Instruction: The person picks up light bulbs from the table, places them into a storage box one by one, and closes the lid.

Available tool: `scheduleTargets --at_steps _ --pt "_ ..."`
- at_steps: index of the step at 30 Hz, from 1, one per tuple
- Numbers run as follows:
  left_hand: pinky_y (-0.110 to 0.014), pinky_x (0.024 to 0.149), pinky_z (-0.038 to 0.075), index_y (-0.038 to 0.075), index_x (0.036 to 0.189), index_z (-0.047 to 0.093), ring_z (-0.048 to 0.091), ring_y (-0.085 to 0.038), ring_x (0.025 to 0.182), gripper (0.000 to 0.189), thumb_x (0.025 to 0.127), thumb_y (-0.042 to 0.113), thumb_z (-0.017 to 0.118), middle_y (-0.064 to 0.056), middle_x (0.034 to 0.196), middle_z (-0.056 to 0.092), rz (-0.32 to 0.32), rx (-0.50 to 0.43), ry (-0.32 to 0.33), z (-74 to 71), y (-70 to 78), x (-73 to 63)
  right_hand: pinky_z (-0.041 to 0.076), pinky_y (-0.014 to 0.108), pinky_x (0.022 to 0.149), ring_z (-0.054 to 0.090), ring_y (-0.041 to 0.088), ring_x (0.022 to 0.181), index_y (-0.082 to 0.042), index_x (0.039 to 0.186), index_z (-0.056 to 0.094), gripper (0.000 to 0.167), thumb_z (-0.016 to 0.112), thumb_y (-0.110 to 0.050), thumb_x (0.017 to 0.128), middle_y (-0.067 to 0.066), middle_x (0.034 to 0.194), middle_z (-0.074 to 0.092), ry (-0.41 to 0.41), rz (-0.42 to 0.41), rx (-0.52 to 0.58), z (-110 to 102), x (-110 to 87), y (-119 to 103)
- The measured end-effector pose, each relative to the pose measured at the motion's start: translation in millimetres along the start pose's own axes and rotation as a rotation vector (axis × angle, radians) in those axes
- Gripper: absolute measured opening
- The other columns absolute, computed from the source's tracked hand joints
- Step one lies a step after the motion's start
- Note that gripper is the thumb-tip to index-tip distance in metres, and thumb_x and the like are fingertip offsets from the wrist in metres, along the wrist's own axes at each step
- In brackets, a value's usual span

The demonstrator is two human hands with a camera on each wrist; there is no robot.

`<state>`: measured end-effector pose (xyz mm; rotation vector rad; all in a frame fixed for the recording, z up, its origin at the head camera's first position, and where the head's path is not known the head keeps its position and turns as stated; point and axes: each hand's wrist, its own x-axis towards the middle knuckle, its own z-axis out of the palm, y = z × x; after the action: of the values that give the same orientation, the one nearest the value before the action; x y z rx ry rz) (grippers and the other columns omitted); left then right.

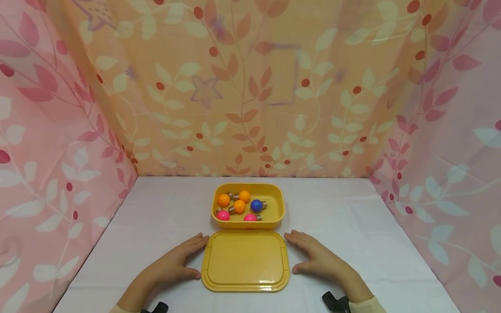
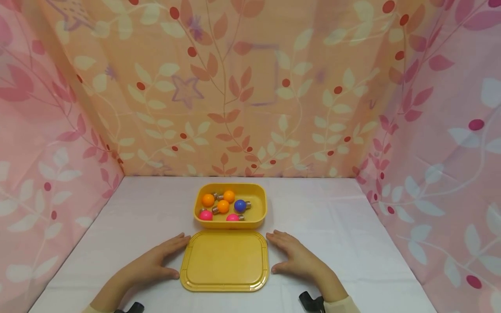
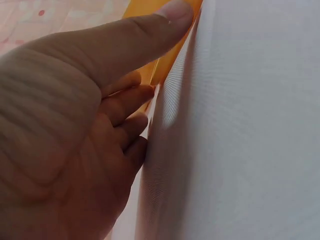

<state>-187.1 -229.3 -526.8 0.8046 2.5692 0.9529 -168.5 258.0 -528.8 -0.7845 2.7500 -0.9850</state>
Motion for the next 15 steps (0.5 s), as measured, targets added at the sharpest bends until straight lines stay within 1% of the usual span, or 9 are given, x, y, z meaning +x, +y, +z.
scheduleTargets --at_steps 3,6,10,12,15 --pt "-0.066 0.120 0.023 0.023 0.160 0.039 0.026 -0.035 0.155 0.100 0.077 0.055 0.084 -0.007 0.166 0.034 -0.007 0.009 0.010 0.7 0.1 0.1 0.024 0.065 0.121 0.030 0.037 0.153 -0.023 0.157 0.045 0.095 0.083 -0.057 0.076 0.007 0.163 0.041 -0.016 -0.002 -0.011 0.3 0.2 -0.6" --pt "-0.065 0.120 0.023 0.023 0.160 0.039 0.027 -0.036 0.154 0.100 0.076 0.054 0.085 -0.008 0.166 0.035 -0.013 0.014 0.015 0.9 1.1 -0.1 0.024 0.066 0.121 0.029 0.038 0.153 -0.024 0.156 0.047 0.093 0.083 -0.058 0.076 0.004 0.162 0.043 -0.022 -0.009 -0.021 0.0 0.5 -2.4" --pt "-0.064 0.121 0.024 0.022 0.159 0.040 0.028 -0.034 0.154 0.099 0.077 0.053 0.085 -0.007 0.165 0.036 -0.001 0.041 0.022 2.1 0.9 -0.8 0.024 0.068 0.121 0.030 0.038 0.153 -0.023 0.154 0.050 0.090 0.082 -0.058 0.077 -0.001 0.159 0.047 -0.026 -0.025 -0.036 0.3 0.7 -3.8" --pt "-0.064 0.121 0.024 0.021 0.159 0.040 0.028 -0.033 0.154 0.099 0.077 0.053 0.085 -0.006 0.165 0.036 0.008 0.055 0.021 2.2 1.0 -1.1 0.025 0.067 0.120 0.032 0.036 0.152 -0.023 0.153 0.051 0.089 0.081 -0.059 0.078 -0.003 0.158 0.048 -0.019 -0.041 -0.051 1.3 0.7 -3.6" --pt "-0.064 0.120 0.025 0.022 0.159 0.040 0.028 -0.033 0.154 0.099 0.077 0.053 0.084 -0.005 0.165 0.037 0.021 0.075 0.019 1.2 2.0 0.3 0.026 0.067 0.119 0.036 0.036 0.150 -0.020 0.152 0.052 0.088 0.080 -0.059 0.078 -0.003 0.156 0.050 0.013 -0.081 -0.082 3.5 1.1 -2.6"
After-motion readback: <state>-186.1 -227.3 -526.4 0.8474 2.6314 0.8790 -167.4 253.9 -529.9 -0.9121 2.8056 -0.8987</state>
